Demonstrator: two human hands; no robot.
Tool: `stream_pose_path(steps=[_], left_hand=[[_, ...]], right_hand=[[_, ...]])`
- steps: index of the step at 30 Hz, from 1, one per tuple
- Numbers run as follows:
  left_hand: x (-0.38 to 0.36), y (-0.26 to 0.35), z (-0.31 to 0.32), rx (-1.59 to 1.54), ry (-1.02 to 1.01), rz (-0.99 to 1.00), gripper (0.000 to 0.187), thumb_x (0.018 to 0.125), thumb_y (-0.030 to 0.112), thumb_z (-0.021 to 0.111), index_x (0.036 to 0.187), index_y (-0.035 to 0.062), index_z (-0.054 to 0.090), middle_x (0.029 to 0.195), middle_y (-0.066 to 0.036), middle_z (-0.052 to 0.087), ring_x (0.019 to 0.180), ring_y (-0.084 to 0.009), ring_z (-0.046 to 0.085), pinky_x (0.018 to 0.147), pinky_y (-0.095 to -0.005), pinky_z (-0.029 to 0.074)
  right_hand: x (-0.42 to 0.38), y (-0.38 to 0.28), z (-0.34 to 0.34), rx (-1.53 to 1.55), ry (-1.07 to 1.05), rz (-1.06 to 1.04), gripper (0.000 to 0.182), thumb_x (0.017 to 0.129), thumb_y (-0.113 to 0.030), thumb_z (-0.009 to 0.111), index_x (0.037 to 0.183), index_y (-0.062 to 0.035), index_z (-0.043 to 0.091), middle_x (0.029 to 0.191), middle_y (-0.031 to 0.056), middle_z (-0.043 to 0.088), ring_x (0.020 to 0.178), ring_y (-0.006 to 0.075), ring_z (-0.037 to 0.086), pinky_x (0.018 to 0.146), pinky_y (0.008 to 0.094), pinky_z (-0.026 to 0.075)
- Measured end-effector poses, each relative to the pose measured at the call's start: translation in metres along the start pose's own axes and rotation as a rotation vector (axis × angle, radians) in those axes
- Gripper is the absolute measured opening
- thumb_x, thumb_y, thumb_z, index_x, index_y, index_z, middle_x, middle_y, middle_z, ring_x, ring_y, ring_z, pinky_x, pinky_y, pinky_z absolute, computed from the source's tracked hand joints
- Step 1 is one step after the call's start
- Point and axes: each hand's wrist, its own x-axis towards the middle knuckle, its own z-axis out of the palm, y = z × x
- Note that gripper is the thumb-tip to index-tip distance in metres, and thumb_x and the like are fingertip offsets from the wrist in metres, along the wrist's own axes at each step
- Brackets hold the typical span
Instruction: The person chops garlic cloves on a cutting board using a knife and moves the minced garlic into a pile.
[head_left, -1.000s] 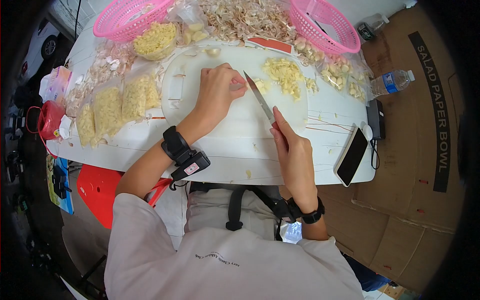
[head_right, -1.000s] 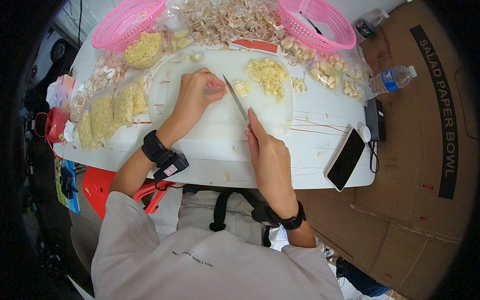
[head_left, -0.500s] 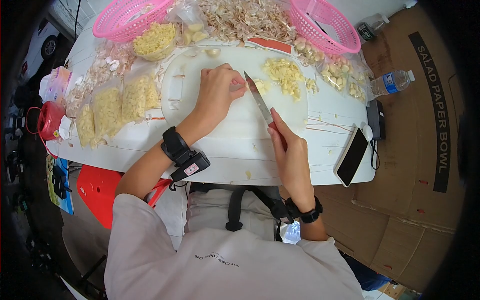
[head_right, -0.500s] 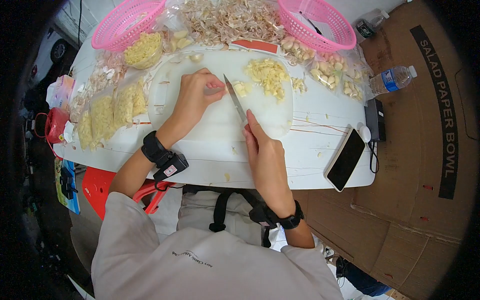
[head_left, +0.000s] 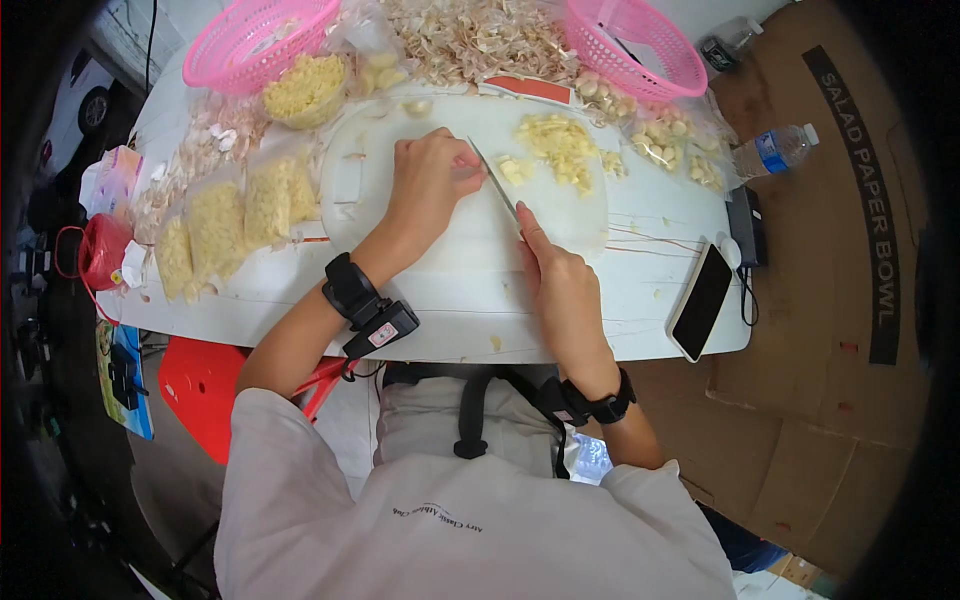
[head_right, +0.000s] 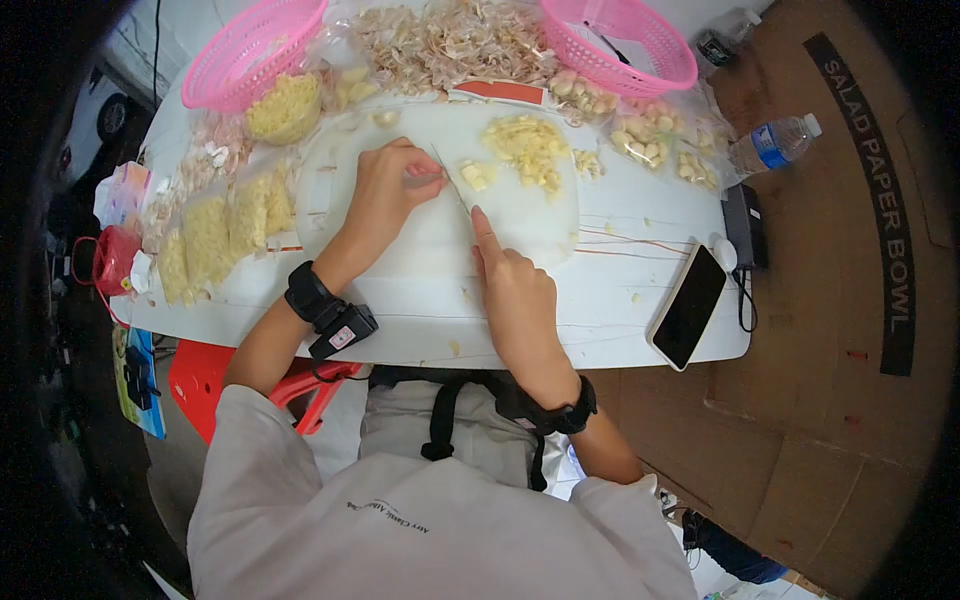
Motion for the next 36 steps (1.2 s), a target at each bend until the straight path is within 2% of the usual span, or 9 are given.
stream_pose_path(steps=[1,6,8,10,12,15,19,27,36], left_hand=[[0.0,0.0,0.0,-0.05,-0.018,-0.045,0.011,0.079,0.016,0.075,0.078,0.0052,0.07,0.083,-0.009,0.063,0.082,-0.024,0.061,0.085,-0.0381,0.034],[-0.001,0.0,-0.002,-0.028,-0.015,-0.041,0.011,0.079,0.016,0.075,0.081,0.0069,0.069,0.085,-0.007,0.063,0.083,-0.0229,0.06,0.086,-0.0378,0.034],[0.0,0.002,-0.003,-0.005,-0.007,-0.045,0.011,0.079,0.016,0.075,0.083,0.0072,0.069,0.085,-0.007,0.062,0.083,-0.0227,0.06,0.086,-0.0377,0.034],[0.001,0.004,-0.004,0.07,0.055,0.003,0.016,0.074,0.009,0.078,0.088,0.0053,0.072,0.081,-0.009,0.064,0.079,-0.0225,0.063,0.078,-0.0363,0.046],[0.0,0.008,-0.005,0.103,0.045,-0.004,0.015,0.075,0.008,0.077,0.089,0.0062,0.072,0.085,-0.008,0.064,0.084,-0.0227,0.062,0.082,-0.0372,0.044],[0.0,0.01,-0.006,0.11,0.001,0.005,0.015,0.076,0.006,0.074,0.091,0.0076,0.073,0.093,-0.006,0.064,0.093,-0.0235,0.061,0.09,-0.0389,0.039],[0.0,0.006,0.0,0.057,0.002,0.146,0.017,0.079,0.002,0.069,0.094,0.0085,0.073,0.097,-0.007,0.063,0.098,-0.0256,0.06,0.091,-0.0386,0.038],[0.001,0.014,-0.004,0.11,0.054,-0.008,0.016,0.081,0.003,0.069,0.095,0.0098,0.072,0.097,-0.006,0.063,0.097,-0.0244,0.06,0.089,-0.0378,0.038],[-0.003,0.016,-0.008,0.151,-0.014,-0.036,0.012,0.078,0.017,0.077,0.086,0.0088,0.072,0.091,-0.005,0.063,0.095,-0.0237,0.059,0.086,-0.0376,0.035]], right_hand=[[0.001,0.001,-0.002,0.008,-0.017,0.005,0.039,0.097,-0.015,0.057,0.136,-0.0114,0.057,0.076,0.0209,0.067,0.066,0.0402,0.065,0.057,0.048,0.051],[0.007,0.016,-0.016,0.267,0.006,-0.01,0.035,0.097,-0.012,0.057,0.131,-0.007,0.059,0.087,0.0223,0.068,0.075,0.0411,0.067,0.067,0.045,0.053],[0.006,0.022,-0.02,0.379,-0.028,0.057,0.037,0.096,-0.008,0.059,0.133,-0.005,0.059,0.094,0.0214,0.069,0.077,0.0334,0.068,0.073,0.0369,0.052],[0.005,0.023,-0.023,0.436,-0.048,0.089,0.038,0.096,-0.006,0.06,0.133,-0.004,0.058,0.097,0.0209,0.069,0.078,0.0296,0.068,0.076,0.0328,0.052],[0.001,0.022,-0.025,0.481,-0.043,0.201,0.04,0.097,-0.007,0.059,0.137,-0.0057,0.056,0.098,0.0188,0.069,0.078,0.0208,0.064,0.077,0.0296,0.05],[-0.003,0.024,-0.024,0.515,0.017,0.24,0.04,0.099,-0.007,0.057,0.138,-0.0064,0.055,0.096,0.0185,0.07,0.076,0.0182,0.063,0.075,0.0288,0.051],[-0.005,0.022,-0.027,0.505,0.029,0.261,0.04,0.099,-0.007,0.057,0.138,-0.0063,0.055,0.094,0.0189,0.07,0.076,0.018,0.064,0.075,0.0286,0.051],[-0.01,0.009,-0.016,0.283,0.085,0.032,0.044,0.095,-0.007,0.06,0.139,-0.0085,0.054,0.094,0.0215,0.07,0.078,0.0376,0.069,0.069,0.0388,0.054],[-0.007,0.007,-0.008,0.167,0.065,0.01,0.044,0.095,-0.011,0.061,0.139,-0.0116,0.054,0.089,0.019,0.07,0.074,0.0366,0.068,0.065,0.0422,0.053]])
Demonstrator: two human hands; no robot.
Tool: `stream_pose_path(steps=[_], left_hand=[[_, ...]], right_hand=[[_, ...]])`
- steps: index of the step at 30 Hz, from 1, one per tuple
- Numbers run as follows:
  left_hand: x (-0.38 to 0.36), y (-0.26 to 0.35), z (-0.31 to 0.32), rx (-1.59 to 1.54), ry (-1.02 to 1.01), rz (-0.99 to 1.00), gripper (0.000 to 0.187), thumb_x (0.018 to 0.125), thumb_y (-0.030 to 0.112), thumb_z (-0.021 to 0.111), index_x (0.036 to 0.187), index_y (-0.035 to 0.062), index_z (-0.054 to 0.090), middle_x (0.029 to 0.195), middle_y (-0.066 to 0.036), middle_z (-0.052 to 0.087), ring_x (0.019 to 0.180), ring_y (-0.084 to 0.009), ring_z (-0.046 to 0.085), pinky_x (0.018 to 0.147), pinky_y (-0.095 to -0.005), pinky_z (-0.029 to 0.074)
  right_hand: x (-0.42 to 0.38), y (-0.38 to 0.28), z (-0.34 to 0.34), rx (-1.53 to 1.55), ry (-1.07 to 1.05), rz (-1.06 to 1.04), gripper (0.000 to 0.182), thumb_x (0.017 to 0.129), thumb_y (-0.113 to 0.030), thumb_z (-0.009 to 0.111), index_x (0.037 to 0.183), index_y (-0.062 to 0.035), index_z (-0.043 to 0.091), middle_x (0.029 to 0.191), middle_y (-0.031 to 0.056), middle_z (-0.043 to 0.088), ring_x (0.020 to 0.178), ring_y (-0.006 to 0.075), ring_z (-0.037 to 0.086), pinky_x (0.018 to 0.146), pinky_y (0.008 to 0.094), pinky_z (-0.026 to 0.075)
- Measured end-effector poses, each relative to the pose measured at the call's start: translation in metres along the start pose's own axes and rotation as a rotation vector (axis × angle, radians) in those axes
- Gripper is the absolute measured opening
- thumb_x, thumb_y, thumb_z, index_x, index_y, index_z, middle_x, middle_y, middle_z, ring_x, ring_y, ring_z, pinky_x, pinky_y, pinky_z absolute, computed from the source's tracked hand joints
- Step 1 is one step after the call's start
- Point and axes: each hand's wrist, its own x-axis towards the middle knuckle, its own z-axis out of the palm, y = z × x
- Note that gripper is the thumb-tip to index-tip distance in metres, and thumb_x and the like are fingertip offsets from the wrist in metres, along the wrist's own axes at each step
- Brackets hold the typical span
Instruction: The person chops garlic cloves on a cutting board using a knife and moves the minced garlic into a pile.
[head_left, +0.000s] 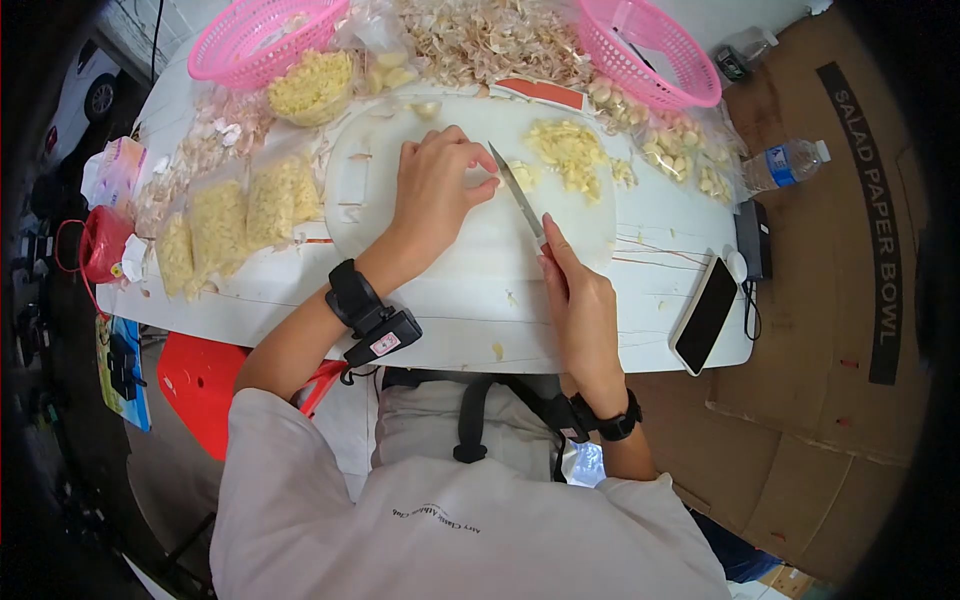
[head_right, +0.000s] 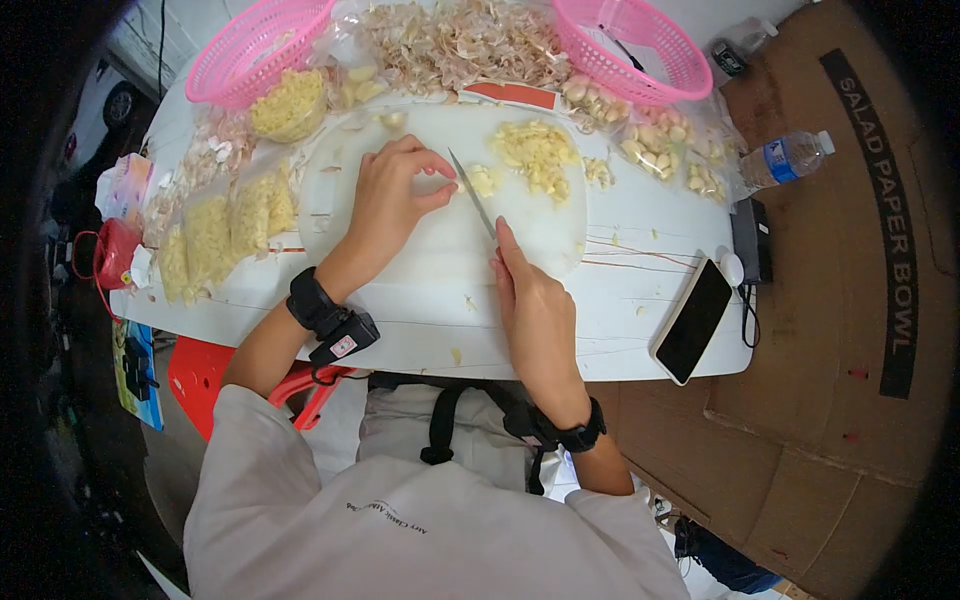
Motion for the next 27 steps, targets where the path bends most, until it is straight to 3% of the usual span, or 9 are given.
stream_pose_path(steps=[8,16,20,25,27], left_hand=[[0.0,-0.005,0.004,-0.007,0.025,0.059,0.008,0.078,0.017,0.076,0.08,0.0101,0.073,0.089,-0.006,0.062,0.092,-0.0239,0.056,0.083,-0.0376,0.034],[0.0,-0.002,0.001,0.028,-0.017,0.001,0.009,0.076,0.014,0.078,0.082,0.008,0.074,0.089,-0.005,0.064,0.096,-0.0246,0.059,0.086,-0.0383,0.035],[0.001,-0.001,0.0,0.04,-0.03,-0.006,0.01,0.076,0.016,0.078,0.082,0.0091,0.074,0.089,-0.004,0.065,0.096,-0.0243,0.059,0.087,-0.0388,0.036],[0.001,-0.002,0.003,0.033,-0.019,-0.018,0.01,0.077,0.018,0.078,0.081,0.0103,0.074,0.09,-0.004,0.065,0.096,-0.0239,0.059,0.088,-0.0382,0.034],[0.001,-0.001,0.001,0.032,-0.019,-0.02,0.01,0.077,0.018,0.078,0.082,0.0103,0.073,0.09,-0.004,0.065,0.096,-0.0238,0.059,0.087,-0.0381,0.034]], right_hand=[[-0.002,-0.001,0.002,0.099,-0.026,0.055,0.046,0.095,-0.009,0.061,0.14,-0.0132,0.054,0.091,0.019,0.07,0.076,0.0359,0.068,0.069,0.0397,0.053],[-0.002,-0.007,0.011,-0.181,-0.059,0.034,0.045,0.095,-0.014,0.061,0.14,-0.0155,0.054,0.077,0.0164,0.067,0.06,0.0345,0.065,0.056,0.0433,0.051],[0.004,-0.005,0.015,-0.163,-0.059,0.038,0.043,0.096,-0.014,0.059,0.139,-0.0146,0.055,0.078,0.0164,0.068,0.06,0.035,0.065,0.056,0.0438,0.052],[0.008,0.006,0.0,0.233,-0.059,0.09,0.042,0.095,-0.007,0.06,0.137,-0.0076,0.056,0.089,0.0209,0.069,0.074,0.0382,0.068,0.069,0.0387,0.054],[0.007,0.0,-0.007,0.238,-0.089,0.13,0.043,0.094,-0.003,0.06,0.137,-0.0064,0.056,0.094,0.023,0.069,0.08,0.0391,0.068,0.073,0.0373,0.053]])
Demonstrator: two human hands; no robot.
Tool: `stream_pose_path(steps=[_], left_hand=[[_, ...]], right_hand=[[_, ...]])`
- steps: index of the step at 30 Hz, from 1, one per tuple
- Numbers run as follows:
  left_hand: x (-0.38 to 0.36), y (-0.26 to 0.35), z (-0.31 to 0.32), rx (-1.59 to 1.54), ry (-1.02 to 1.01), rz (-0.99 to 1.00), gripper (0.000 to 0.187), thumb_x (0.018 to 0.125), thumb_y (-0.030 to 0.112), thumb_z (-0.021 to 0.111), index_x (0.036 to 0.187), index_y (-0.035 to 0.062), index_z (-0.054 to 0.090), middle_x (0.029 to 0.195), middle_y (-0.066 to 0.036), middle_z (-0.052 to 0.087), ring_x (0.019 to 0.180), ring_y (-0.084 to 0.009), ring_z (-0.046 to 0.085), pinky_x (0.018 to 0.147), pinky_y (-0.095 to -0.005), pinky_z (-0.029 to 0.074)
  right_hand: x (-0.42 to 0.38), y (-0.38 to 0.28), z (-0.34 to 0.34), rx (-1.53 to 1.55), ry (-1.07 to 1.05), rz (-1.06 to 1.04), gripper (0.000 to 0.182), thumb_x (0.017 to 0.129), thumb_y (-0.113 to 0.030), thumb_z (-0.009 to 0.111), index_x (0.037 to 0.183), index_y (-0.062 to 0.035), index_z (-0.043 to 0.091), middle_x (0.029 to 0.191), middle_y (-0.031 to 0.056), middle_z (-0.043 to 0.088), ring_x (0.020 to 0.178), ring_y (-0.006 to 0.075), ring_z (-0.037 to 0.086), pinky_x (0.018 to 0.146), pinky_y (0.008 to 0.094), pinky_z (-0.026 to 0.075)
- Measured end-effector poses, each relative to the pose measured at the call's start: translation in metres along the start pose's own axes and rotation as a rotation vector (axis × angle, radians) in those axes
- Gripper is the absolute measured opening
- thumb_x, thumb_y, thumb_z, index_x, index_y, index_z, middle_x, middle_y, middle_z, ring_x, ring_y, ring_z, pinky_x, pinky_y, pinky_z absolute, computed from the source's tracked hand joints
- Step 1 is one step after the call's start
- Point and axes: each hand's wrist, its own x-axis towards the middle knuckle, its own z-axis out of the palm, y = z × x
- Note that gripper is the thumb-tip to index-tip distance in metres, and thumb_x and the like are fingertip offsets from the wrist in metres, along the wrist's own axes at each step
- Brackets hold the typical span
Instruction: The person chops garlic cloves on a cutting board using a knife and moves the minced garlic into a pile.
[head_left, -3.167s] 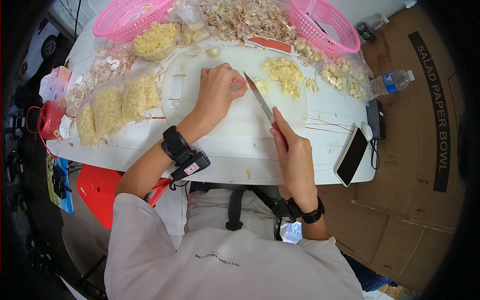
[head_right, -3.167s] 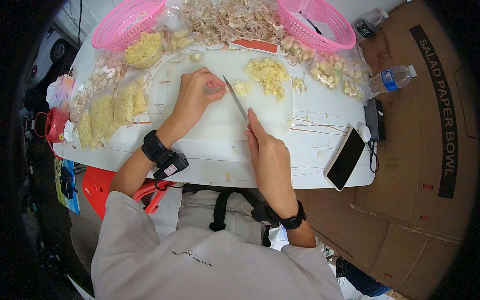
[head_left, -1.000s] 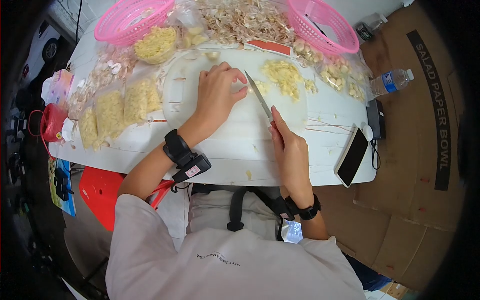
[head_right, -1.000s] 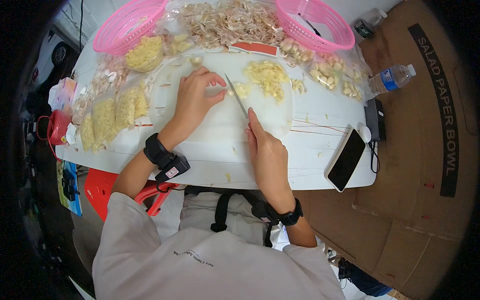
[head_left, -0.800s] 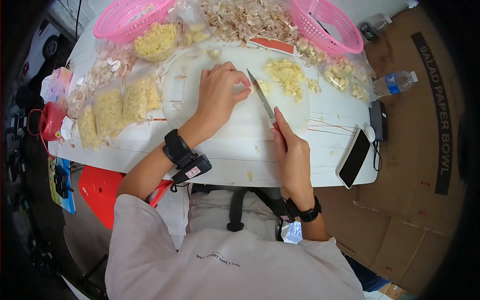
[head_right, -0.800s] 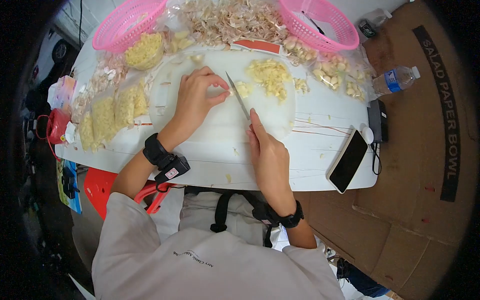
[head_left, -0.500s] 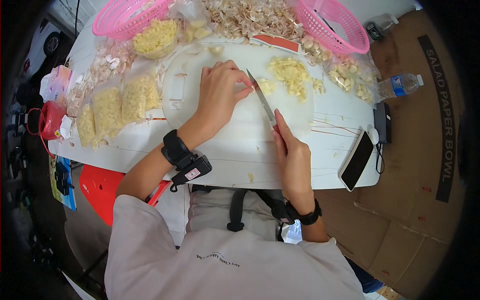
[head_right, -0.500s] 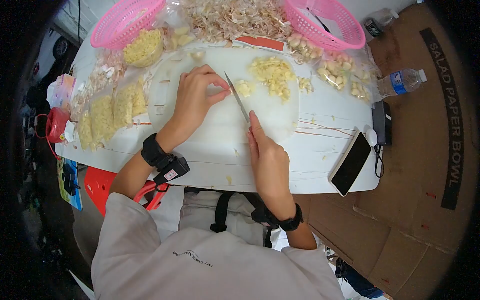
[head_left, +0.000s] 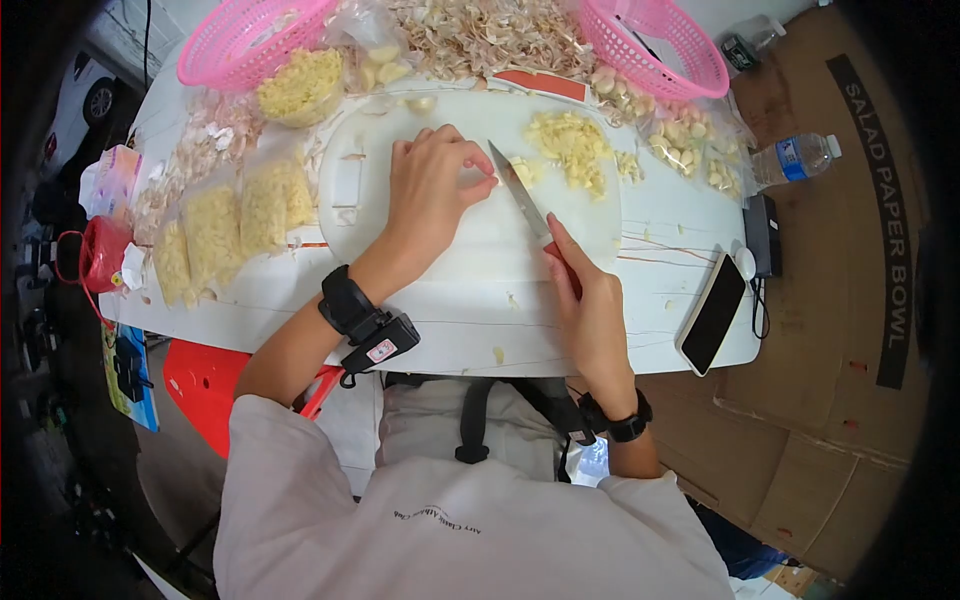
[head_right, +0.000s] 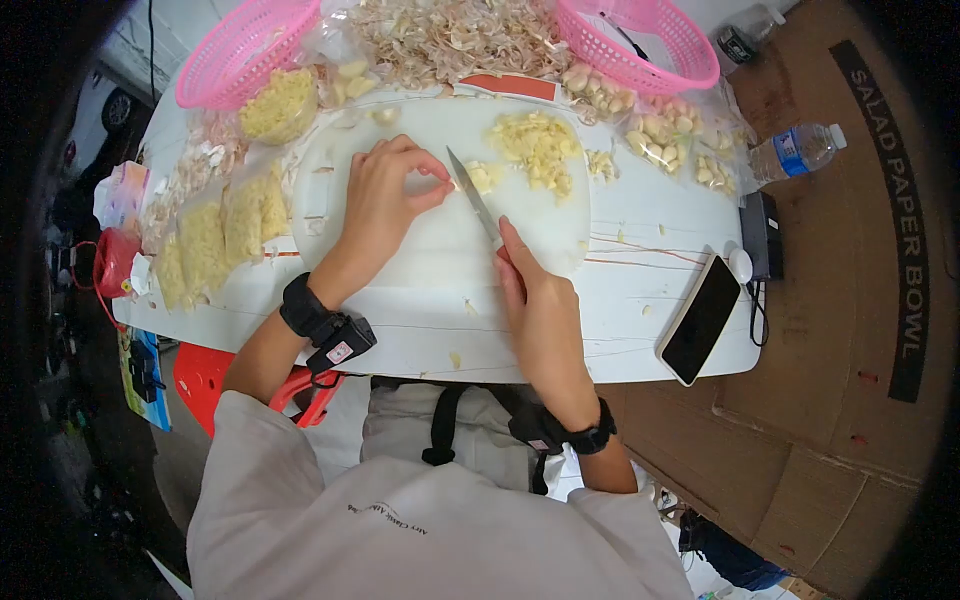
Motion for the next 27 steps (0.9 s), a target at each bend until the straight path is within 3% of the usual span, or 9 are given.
stream_pose_path(steps=[18,27], left_hand=[[-0.0015,-0.0018,-0.0005,0.025,0.02,0.028,0.009,0.074,0.016,0.079,0.08,0.011,0.075,0.091,-0.004,0.064,0.096,-0.0235,0.058,0.086,-0.0376,0.034],[-0.0024,-0.0023,0.0007,0.041,0.057,0.059,0.007,0.074,0.015,0.079,0.079,0.0117,0.076,0.091,-0.004,0.065,0.094,-0.0233,0.057,0.085,-0.037,0.034]], right_hand=[[-0.0072,-0.004,0.0024,-0.057,0.028,-0.038,0.045,0.095,-0.006,0.06,0.14,-0.0108,0.054,0.097,0.0231,0.069,0.084,0.0384,0.069,0.074,0.0402,0.053],[-0.0061,-0.005,0.0037,-0.12,0.028,-0.077,0.043,0.095,-0.008,0.06,0.138,-0.0117,0.055,0.082,0.0225,0.068,0.07,0.0401,0.066,0.063,0.045,0.051]])
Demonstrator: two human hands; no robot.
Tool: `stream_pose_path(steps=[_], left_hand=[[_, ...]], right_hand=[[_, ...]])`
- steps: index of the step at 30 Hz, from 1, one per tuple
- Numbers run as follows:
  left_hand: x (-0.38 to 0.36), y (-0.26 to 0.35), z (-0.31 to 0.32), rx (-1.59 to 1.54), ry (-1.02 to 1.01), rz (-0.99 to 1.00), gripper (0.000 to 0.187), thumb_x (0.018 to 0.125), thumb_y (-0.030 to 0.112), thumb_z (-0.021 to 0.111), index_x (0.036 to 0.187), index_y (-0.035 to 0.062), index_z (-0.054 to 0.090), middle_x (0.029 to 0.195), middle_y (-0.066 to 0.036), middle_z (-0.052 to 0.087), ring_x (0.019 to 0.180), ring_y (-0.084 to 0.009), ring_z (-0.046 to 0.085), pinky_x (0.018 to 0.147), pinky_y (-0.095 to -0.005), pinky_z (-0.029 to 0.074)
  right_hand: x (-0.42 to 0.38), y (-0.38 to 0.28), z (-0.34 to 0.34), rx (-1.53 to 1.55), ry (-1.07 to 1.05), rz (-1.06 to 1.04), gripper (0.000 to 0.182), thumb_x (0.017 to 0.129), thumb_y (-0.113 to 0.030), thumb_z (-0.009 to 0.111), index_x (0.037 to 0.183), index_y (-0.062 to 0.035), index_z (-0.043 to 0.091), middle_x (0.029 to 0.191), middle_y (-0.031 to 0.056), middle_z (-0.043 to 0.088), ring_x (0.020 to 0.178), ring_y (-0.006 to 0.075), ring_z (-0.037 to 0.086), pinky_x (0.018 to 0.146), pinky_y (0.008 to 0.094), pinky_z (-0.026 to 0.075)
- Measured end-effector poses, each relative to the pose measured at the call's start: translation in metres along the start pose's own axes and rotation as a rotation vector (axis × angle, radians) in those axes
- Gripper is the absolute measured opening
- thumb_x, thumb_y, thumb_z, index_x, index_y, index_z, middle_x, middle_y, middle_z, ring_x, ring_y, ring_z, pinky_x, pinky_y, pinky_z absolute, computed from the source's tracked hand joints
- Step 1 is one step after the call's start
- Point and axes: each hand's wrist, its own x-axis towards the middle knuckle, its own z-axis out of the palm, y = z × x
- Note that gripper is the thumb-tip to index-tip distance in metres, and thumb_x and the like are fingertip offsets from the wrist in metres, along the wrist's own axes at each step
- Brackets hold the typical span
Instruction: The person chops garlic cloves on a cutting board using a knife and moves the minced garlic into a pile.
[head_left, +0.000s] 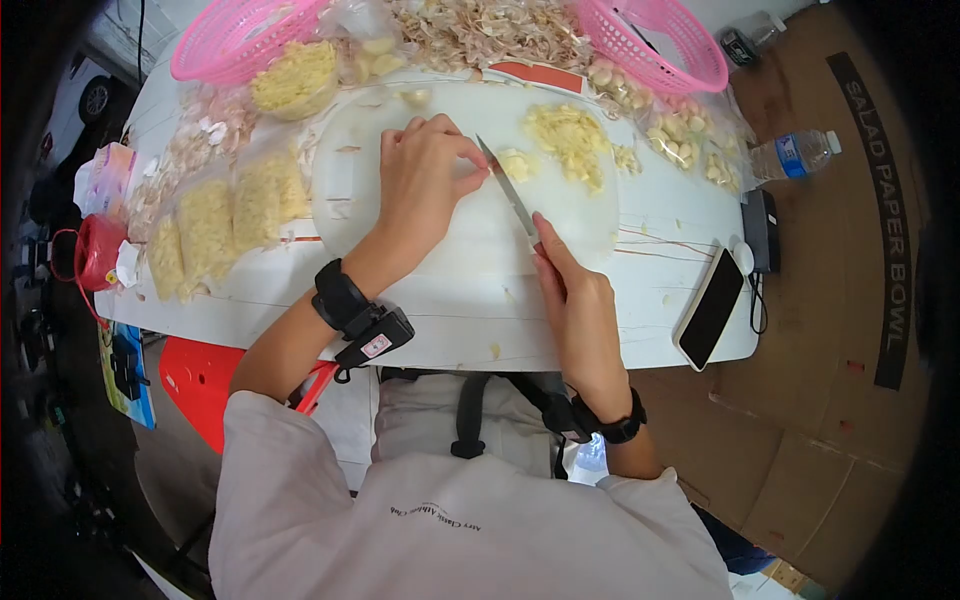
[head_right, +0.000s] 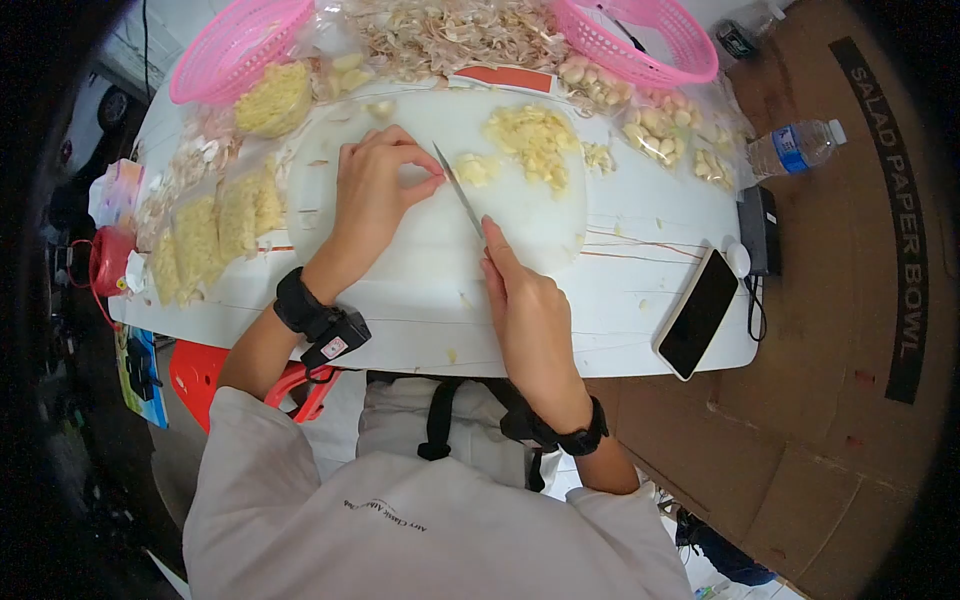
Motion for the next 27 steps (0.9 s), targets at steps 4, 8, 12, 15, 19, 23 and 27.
stream_pose_path(steps=[4,8,12,15,19,23,27], left_hand=[[0.002,0.0,0.0,-0.027,-0.006,0.001,0.005,0.074,0.016,0.078,0.076,0.0123,0.076,0.09,-0.005,0.065,0.092,-0.023,0.056,0.084,-0.0368,0.033],[0.002,-0.001,0.001,-0.022,-0.003,0.017,0.004,0.073,0.015,0.078,0.075,0.013,0.076,0.09,-0.005,0.065,0.093,-0.0233,0.056,0.084,-0.0367,0.033],[0.002,-0.001,0.001,-0.012,0.004,0.018,0.005,0.073,0.015,0.079,0.076,0.0124,0.076,0.09,-0.005,0.065,0.093,-0.024,0.058,0.084,-0.0368,0.034],[0.003,-0.005,0.003,-0.04,0.003,0.019,0.004,0.073,0.015,0.078,0.075,0.0132,0.075,0.091,-0.006,0.064,0.094,-0.0245,0.057,0.083,-0.0373,0.033],[0.002,-0.004,0.001,-0.153,0.001,0.02,0.011,0.076,0.006,0.072,0.085,0.0118,0.071,0.092,-0.005,0.061,0.093,-0.0235,0.057,0.082,-0.0378,0.034],[0.01,-0.007,0.004,-0.203,0.041,-0.036,0.022,0.077,-0.002,0.065,0.095,0.0111,0.063,0.092,-0.004,0.057,0.089,-0.0219,0.057,0.081,-0.0379,0.034],[0.012,-0.005,0.006,-0.236,0.153,-0.028,0.028,0.074,-0.009,0.064,0.097,0.0063,0.058,0.088,-0.005,0.059,0.078,-0.0194,0.059,0.075,-0.0335,0.047]], right_hand=[[-0.004,0.003,0.005,-0.118,-0.013,-0.019,0.041,0.097,-0.012,0.057,0.138,-0.0118,0.056,0.081,0.0229,0.067,0.068,0.04,0.065,0.061,0.0469,0.051],[-0.008,0.0,0.012,-0.351,-0.104,0.013,0.04,0.097,-0.012,0.056,0.137,-0.0112,0.056,0.084,0.0224,0.068,0.069,0.0399,0.066,0.06,0.0476,0.052],[0.0,0.014,0.002,0.063,-0.005,0.019,0.037,0.095,-0.008,0.058,0.132,-0.0066,0.059,0.096,0.0214,0.07,0.076,0.0383,0.069,0.069,0.0424,0.054],[0.0,0.016,0.0,0.137,0.044,-0.015,0.037,0.095,-0.005,0.059,0.132,-0.0054,0.059,0.098,0.0223,0.07,0.083,0.0381,0.069,0.076,0.0391,0.054],[-0.008,0.002,-0.003,0.168,0.02,0.092,0.039,0.095,-0.004,0.059,0.134,-0.0065,0.058,0.098,0.023,0.069,0.087,0.0377,0.069,0.078,0.0381,0.053],[-0.01,0.002,0.0,0.145,-0.002,0.065,0.039,0.095,-0.004,0.059,0.134,-0.0066,0.058,0.098,0.0232,0.069,0.087,0.0385,0.069,0.078,0.0381,0.053],[-0.006,0.003,-0.002,0.115,-0.019,0.055,0.038,0.095,-0.005,0.059,0.133,-0.0058,0.059,0.098,0.0228,0.069,0.087,0.0384,0.069,0.078,0.038,0.053]])
